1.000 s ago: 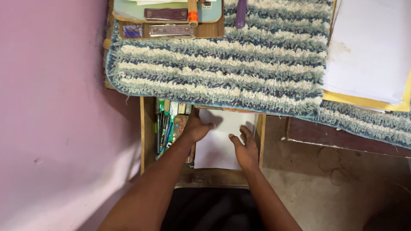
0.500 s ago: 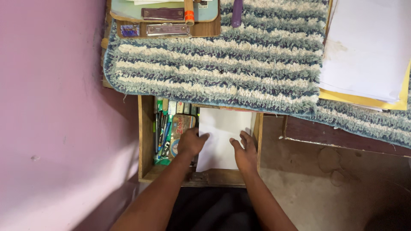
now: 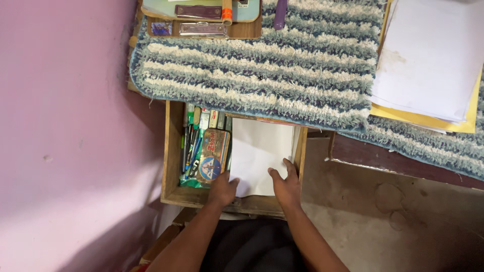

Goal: The person repeatedly takes sheets of white and yellow paper from a drawer, places them on a desk, and stacks them. The person also handles a printed document and a clear plastic sheet, placing them on the desk. Finally, the person arranges stationery items inside the drawer.

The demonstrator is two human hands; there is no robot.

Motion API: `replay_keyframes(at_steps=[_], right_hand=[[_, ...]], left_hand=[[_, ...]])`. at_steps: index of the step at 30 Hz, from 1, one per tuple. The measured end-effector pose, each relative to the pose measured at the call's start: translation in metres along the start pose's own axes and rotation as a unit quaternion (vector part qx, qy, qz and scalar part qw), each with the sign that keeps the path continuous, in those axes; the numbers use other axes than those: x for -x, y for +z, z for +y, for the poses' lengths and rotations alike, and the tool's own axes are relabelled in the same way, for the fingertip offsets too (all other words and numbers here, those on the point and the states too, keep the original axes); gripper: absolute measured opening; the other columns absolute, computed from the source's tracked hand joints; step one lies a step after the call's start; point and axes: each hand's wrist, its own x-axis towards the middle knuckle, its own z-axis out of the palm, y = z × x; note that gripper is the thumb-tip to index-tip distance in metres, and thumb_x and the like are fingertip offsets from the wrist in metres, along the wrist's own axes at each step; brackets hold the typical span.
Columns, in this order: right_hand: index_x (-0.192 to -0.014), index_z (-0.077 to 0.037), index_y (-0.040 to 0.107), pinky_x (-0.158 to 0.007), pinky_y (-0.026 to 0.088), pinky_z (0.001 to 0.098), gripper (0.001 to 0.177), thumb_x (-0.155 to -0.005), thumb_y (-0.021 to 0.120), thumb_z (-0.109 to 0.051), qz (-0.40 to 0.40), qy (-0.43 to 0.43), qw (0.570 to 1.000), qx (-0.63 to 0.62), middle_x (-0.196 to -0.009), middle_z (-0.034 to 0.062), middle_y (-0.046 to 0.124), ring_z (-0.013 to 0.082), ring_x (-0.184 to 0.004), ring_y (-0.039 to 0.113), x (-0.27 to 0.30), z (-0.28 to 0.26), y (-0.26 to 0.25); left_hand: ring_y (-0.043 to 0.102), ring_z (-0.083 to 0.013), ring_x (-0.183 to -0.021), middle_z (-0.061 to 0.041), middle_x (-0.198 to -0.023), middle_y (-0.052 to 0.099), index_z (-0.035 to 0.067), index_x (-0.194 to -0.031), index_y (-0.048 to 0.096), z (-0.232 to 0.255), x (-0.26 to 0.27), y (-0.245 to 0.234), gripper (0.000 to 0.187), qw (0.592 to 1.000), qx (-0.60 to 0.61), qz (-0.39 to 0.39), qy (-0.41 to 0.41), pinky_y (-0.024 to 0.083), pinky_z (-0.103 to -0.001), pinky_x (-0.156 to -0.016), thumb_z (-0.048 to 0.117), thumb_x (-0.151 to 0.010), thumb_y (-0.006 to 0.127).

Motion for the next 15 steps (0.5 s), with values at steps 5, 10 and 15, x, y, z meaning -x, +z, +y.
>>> replay_keyframes(at_steps=[5, 10, 15], right_hand=[[-0.156, -0.013, 0.040, -0.114, 0.039, 0.0395, 0.086, -0.082, 0.071, -0.045, -0.050, 0.040, 0.998, 0.027, -0.155, 0.0106, 0.049, 0.0302, -0.141, 0.049, 0.007, -0.005, -0.008], [-0.159, -0.011, 0.033, -0.116, 0.038, 0.0392, 0.090, -0.084, 0.070, -0.045, -0.083, 0.059, 0.995, 0.024, -0.156, 0.0122, 0.048, 0.0293, -0.143, 0.048, 0.009, 0.001, -0.012], [-0.159, -0.007, 0.031, -0.117, 0.034, 0.0386, 0.090, -0.087, 0.068, -0.045, -0.108, 0.052, 0.993, -0.017, -0.161, 0.0140, 0.040, 0.0286, -0.147, 0.041, -0.002, 0.016, -0.014]], left_hand=[[0.074, -0.0301, -0.094, -0.021, -0.101, 0.077, -0.002, -0.111, 0.071, 0.007, 0.003, -0.005, 0.033, 0.988, 0.134, 0.066, 0.029, 0.055, -0.039, -0.086, 0.025, -0.091, 0.070], [0.072, -0.0237, -0.084, -0.014, -0.094, 0.077, -0.003, -0.110, 0.071, 0.028, 0.013, -0.020, 0.029, 0.972, 0.207, 0.104, 0.032, 0.054, -0.036, -0.079, 0.020, -0.095, 0.066], [0.062, -0.0201, -0.063, -0.011, -0.081, 0.069, -0.003, -0.115, 0.067, 0.045, 0.037, -0.038, 0.027, 0.943, 0.320, 0.052, -0.072, 0.049, -0.035, -0.051, 0.016, -0.097, 0.060]])
